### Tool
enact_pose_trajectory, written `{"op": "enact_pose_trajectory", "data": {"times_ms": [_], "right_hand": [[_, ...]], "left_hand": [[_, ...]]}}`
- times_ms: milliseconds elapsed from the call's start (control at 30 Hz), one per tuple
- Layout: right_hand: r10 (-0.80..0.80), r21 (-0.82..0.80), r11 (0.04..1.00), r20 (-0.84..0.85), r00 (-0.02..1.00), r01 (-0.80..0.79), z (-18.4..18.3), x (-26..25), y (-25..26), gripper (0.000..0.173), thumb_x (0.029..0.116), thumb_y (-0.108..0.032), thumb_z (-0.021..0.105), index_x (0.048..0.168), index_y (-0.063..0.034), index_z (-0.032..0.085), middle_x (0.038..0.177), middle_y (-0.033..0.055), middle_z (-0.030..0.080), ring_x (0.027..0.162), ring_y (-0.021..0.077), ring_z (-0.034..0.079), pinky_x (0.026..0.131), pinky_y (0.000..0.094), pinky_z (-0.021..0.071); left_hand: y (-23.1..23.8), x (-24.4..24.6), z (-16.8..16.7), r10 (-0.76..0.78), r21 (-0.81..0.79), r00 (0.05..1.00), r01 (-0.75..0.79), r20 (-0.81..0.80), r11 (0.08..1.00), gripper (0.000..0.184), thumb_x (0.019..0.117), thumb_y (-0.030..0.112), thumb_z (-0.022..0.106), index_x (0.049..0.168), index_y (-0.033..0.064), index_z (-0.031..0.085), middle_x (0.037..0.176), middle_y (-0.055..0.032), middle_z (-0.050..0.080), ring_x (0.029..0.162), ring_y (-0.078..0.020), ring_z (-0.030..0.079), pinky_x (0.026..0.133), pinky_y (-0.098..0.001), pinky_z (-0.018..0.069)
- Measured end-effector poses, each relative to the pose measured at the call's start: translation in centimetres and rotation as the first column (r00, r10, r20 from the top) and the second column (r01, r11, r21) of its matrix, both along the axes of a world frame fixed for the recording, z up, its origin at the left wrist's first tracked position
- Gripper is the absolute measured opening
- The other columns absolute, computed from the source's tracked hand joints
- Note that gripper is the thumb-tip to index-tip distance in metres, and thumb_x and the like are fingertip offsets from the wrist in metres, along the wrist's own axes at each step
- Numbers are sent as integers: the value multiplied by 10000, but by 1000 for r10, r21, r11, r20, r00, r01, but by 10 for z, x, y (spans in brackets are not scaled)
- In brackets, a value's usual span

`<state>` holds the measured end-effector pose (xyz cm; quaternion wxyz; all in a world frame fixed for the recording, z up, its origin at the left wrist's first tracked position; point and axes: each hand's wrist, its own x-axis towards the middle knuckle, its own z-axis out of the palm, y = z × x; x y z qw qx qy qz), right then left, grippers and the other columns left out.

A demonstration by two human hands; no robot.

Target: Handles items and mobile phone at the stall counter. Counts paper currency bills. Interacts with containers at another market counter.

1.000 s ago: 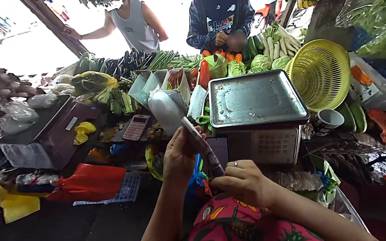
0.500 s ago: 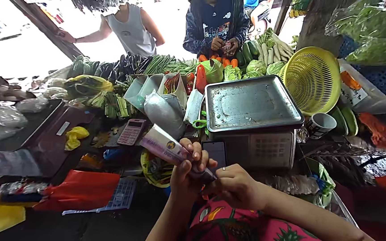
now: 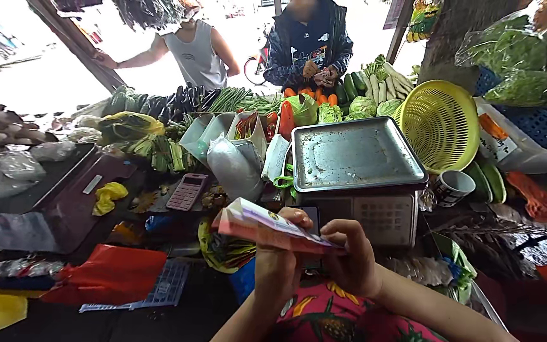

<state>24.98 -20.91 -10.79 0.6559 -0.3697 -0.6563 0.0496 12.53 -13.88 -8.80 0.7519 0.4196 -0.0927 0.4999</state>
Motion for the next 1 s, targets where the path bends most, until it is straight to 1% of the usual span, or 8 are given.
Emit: {"op": "enact_pose_trajectory", "data": {"times_ms": [167, 300, 400, 567, 633, 733, 900, 1000], "right_hand": [[215, -15, 976, -123, 969, -218, 5, -3, -6, 263, 1077, -143, 530, 1323, -92, 452, 1095, 5, 671, 881, -24, 671, 785, 145, 583], [316, -93, 946, 72, 946, -309, 9, -1, -9, 371, 1095, -242, 493, 1395, -39, 413, 960, 63, 684, 853, 44, 686, 788, 205, 588], [173, -50, 985, 356, 918, -166, 13, -3, -10, 395, 1054, -160, 442, 1403, 25, 437, 928, 138, 651, 770, 184, 655, 690, 285, 563], [56, -19, 998, 494, 868, -54, 11, -9, -15, 398, 1009, -101, 461, 1394, -17, 519, 771, 87, 616, 626, 202, 596, 580, 304, 513], [88, -40, 996, 581, 809, -79, 11, -10, -18, 358, 1029, -117, 480, 1374, -81, 568, 728, 68, 575, 590, 210, 553, 548, 321, 475], [115, -50, 993, 637, 763, -107, 17, -5, -22, 353, 1057, -178, 492, 1395, -152, 588, 722, 54, 583, 594, 216, 543, 535, 333, 444], [-231, 9, 962, 562, 794, 274, 62, 56, 15, 361, 1051, -269, 523, 1344, -94, 641, 777, 47, 675, 655, 170, 644, 579, 344, 543], [-327, -153, 822, 663, 673, 549, 107, 103, 76, 434, 1016, -214, 555, 1414, -42, 575, 1074, 156, 734, 900, 324, 722, 765, 525, 586]], "left_hand": [[3, -8, 3, 252, 252, 962, -220, -103, 942, 415, 943, 278, 728, 1342, 190, 655, 1058, 68, 702, 905, -19, 646, 822, -191, 541], [-7, -15, 4, 387, 238, 903, -341, -185, 909, 215, 1021, 195, 626, 1217, 171, 711, 1071, 47, 722, 938, -25, 670, 857, -203, 562], [-12, -17, 7, 275, 157, 947, -250, -165, 955, 176, 1038, 250, 592, 1113, 148, 714, 948, 47, 663, 829, -32, 619, 736, -196, 523], [-12, -23, 16, -140, -160, 989, 146, 44, 976, 282, 1031, 194, 583, 1266, 88, 697, 1128, -73, 744, 1090, -173, 703, 1002, -315, 545], [-8, -24, 19, -275, -250, 945, 314, 177, 916, 234, 989, 132, 635, 1212, 70, 673, 954, -71, 735, 866, -153, 720, 812, -285, 583], [5, -31, 21, -323, -262, 919, 377, 228, 888, 194, 960, 82, 645, 1151, 53, 645, 830, -21, 656, 623, -71, 597, 568, -193, 488], [10, -39, 22, -11, -190, 977, -31, -215, 981, 227, 1075, 204, 458, 1082, 115, 666, 668, 71, 528, 502, 1, 441, 465, -142, 370], [8, -39, 19, 38, -171, 922, -111, -385, 979, 336, 1101, 156, 294, 1081, 93, 623, 684, 49, 550, 511, -3, 469, 475, -144, 411]]}}
